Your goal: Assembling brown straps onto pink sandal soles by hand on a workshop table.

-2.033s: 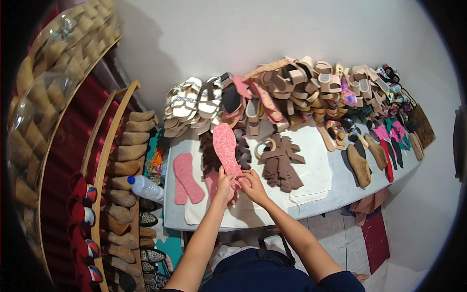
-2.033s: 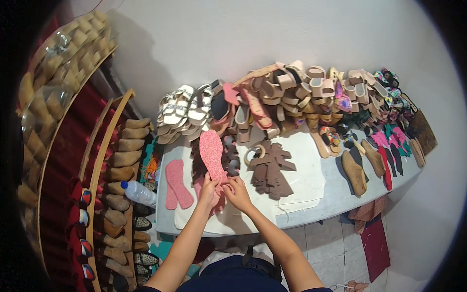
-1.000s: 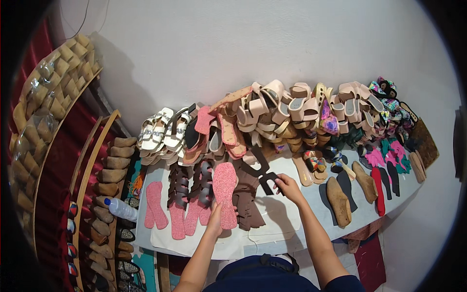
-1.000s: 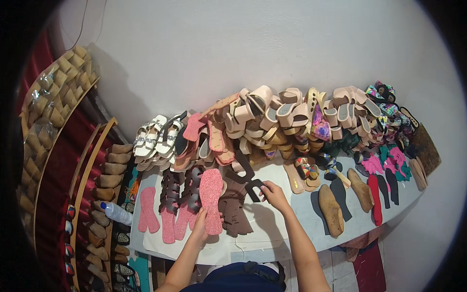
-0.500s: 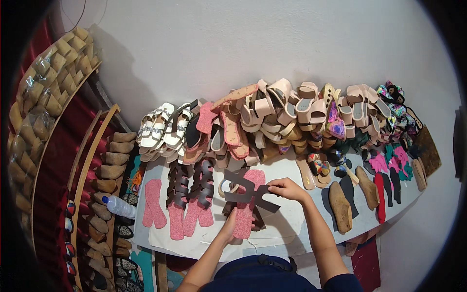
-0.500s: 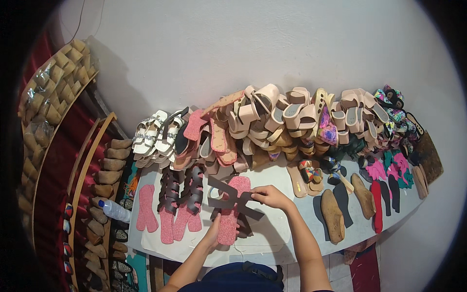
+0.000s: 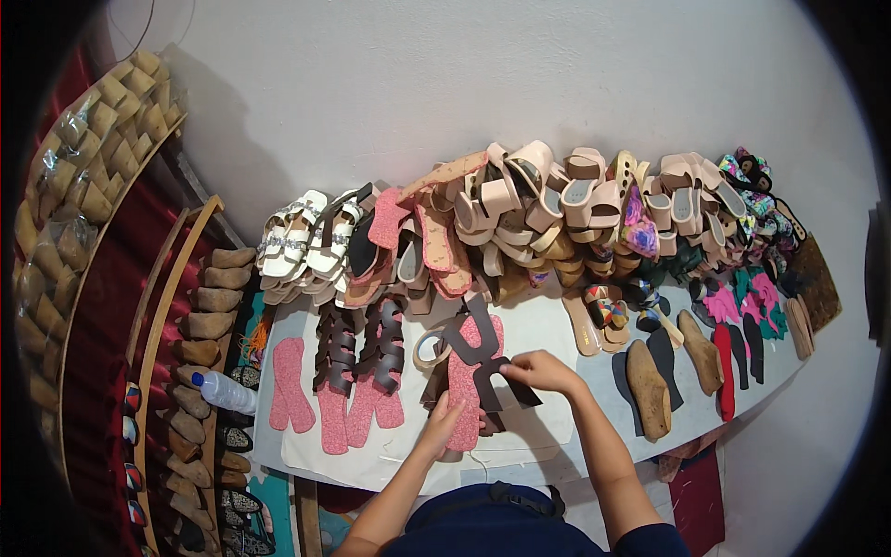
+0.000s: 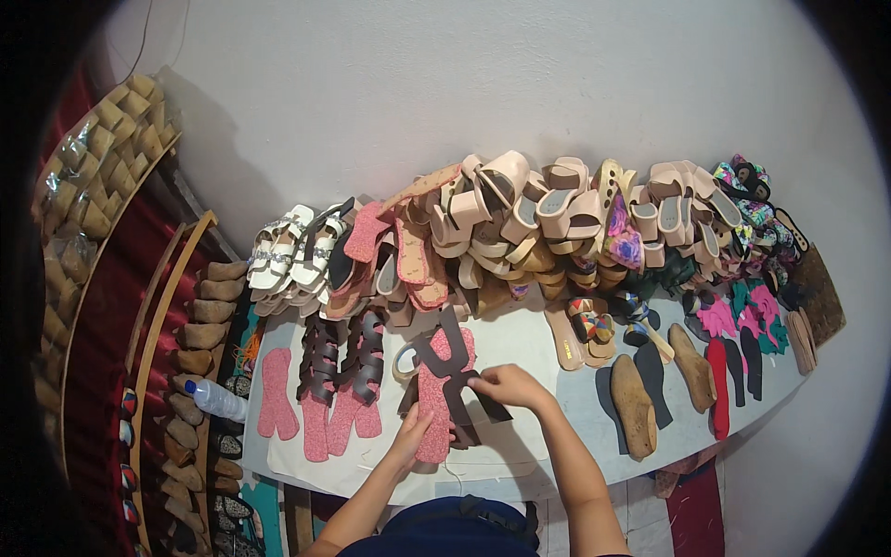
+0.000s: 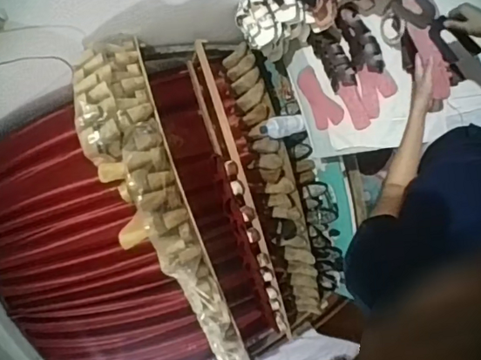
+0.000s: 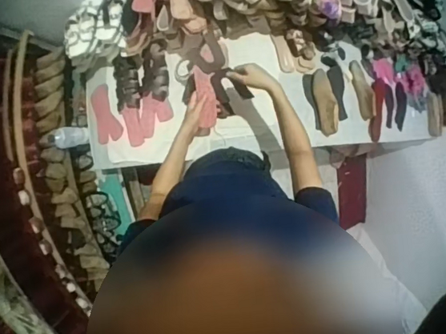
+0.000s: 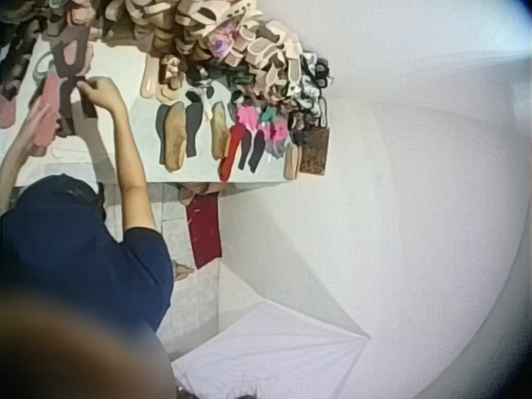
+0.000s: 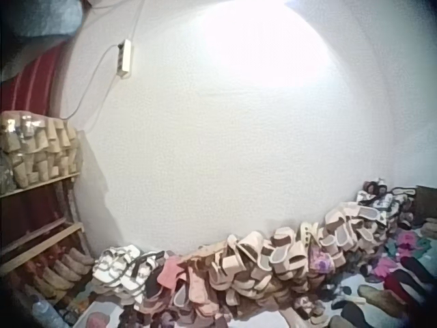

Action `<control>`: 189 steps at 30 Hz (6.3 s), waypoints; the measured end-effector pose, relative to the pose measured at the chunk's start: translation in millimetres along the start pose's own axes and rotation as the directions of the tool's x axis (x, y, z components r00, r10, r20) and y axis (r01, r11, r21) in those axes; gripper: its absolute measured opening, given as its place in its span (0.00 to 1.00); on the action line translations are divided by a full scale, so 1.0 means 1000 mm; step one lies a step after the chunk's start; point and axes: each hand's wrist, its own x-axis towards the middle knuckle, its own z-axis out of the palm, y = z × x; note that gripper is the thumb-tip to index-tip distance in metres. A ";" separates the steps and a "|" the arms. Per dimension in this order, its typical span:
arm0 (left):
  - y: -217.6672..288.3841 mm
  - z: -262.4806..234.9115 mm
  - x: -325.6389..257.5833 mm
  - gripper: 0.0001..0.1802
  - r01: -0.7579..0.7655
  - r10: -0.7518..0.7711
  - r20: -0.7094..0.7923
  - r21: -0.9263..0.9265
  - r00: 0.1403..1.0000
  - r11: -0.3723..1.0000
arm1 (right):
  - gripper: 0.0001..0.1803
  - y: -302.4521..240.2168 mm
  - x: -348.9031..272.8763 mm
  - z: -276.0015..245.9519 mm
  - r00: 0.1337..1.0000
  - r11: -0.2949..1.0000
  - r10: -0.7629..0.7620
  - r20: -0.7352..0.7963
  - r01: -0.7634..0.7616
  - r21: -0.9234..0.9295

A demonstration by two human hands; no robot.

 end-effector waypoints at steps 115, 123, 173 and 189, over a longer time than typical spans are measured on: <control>-0.012 0.037 0.019 0.36 0.058 -0.090 -0.163 -0.188 0.983 0.980 | 0.23 -0.004 -0.006 0.042 0.846 0.688 0.045 -0.531 0.359 0.631; -0.016 0.041 0.023 0.35 0.050 -0.070 -0.125 -0.163 0.990 0.985 | 0.22 -0.003 0.000 0.058 0.779 0.542 0.197 -0.595 0.419 0.728; 0.045 0.004 0.031 0.12 -0.267 0.258 -0.133 -0.058 0.957 0.962 | 0.23 -0.014 -0.025 0.033 0.853 0.425 0.283 -0.438 0.298 0.855; 0.001 0.007 0.043 0.12 -0.075 0.067 -0.071 -0.114 0.995 0.991 | 0.12 -0.008 -0.014 0.051 0.865 0.515 0.183 -0.468 0.321 0.795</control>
